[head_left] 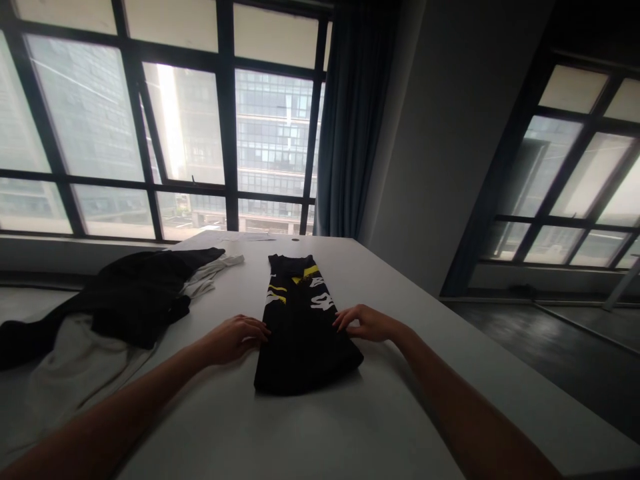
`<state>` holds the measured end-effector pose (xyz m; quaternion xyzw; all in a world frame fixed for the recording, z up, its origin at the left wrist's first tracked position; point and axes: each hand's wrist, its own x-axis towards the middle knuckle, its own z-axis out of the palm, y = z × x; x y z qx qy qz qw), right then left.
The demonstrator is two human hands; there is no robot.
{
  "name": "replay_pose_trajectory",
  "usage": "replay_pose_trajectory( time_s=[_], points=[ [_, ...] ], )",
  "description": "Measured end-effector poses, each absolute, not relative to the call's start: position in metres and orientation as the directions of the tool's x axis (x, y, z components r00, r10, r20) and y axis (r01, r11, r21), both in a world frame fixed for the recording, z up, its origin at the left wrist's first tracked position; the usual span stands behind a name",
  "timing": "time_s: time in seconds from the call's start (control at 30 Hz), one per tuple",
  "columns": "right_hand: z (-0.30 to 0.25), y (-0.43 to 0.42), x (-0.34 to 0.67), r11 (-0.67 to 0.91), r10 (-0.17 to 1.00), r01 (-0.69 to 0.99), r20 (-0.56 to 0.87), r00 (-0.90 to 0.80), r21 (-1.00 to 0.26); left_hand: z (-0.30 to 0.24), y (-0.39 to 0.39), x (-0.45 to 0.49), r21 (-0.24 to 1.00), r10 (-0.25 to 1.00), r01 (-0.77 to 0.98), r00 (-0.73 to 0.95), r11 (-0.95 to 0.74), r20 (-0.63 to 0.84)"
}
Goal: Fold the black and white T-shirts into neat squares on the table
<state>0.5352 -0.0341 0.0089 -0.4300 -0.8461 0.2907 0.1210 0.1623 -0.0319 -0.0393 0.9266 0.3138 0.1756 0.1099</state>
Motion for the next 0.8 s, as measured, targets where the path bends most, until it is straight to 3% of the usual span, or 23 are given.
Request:
replay_pose_trajectory(
  time_s=[0.23, 0.33, 0.4, 0.5, 0.6, 0.67, 0.8],
  points=[
    [0.025, -0.05, 0.532, 0.445, 0.711, 0.59, -0.135, -0.69, -0.673, 0.0, -0.064, 0.159, 0.438, 0.667, 0.573, 0.74, -0.693, 0.087],
    [0.027, -0.052, 0.528, 0.376, 0.673, 0.501, -0.142, -0.726, -0.78, 0.007, -0.064, 0.158, 0.61, 0.7, 0.539, 0.713, -0.581, 0.036],
    [0.021, -0.047, 0.522, 0.279, 0.759, 0.442, -0.086, -0.645, -0.852, 0.001, -0.056, 0.159, 0.79, 0.751, 0.431, 0.659, -0.435, 0.054],
    [0.005, -0.034, 0.511, 0.096, 0.958, 0.437, -0.036, -0.284, -0.894, -0.019, -0.038, 0.165, 0.938, 0.905, 0.284, 0.419, -0.201, 0.067],
    [-0.011, -0.023, 0.505, -0.072, 0.993, 0.498, -0.109, -0.045, -0.864, -0.036, -0.026, 0.171, 0.959, 0.981, 0.28, 0.194, -0.05, -0.006],
    [-0.016, -0.019, 0.505, -0.089, 0.99, 0.524, -0.134, -0.048, -0.847, -0.041, -0.024, 0.173, 0.952, 0.985, 0.304, 0.173, -0.026, -0.028],
    [-0.017, -0.019, 0.511, -0.038, 0.977, 0.58, -0.152, -0.15, -0.814, -0.04, -0.029, 0.172, 0.869, 0.961, 0.467, 0.274, -0.166, 0.037]
  ],
)
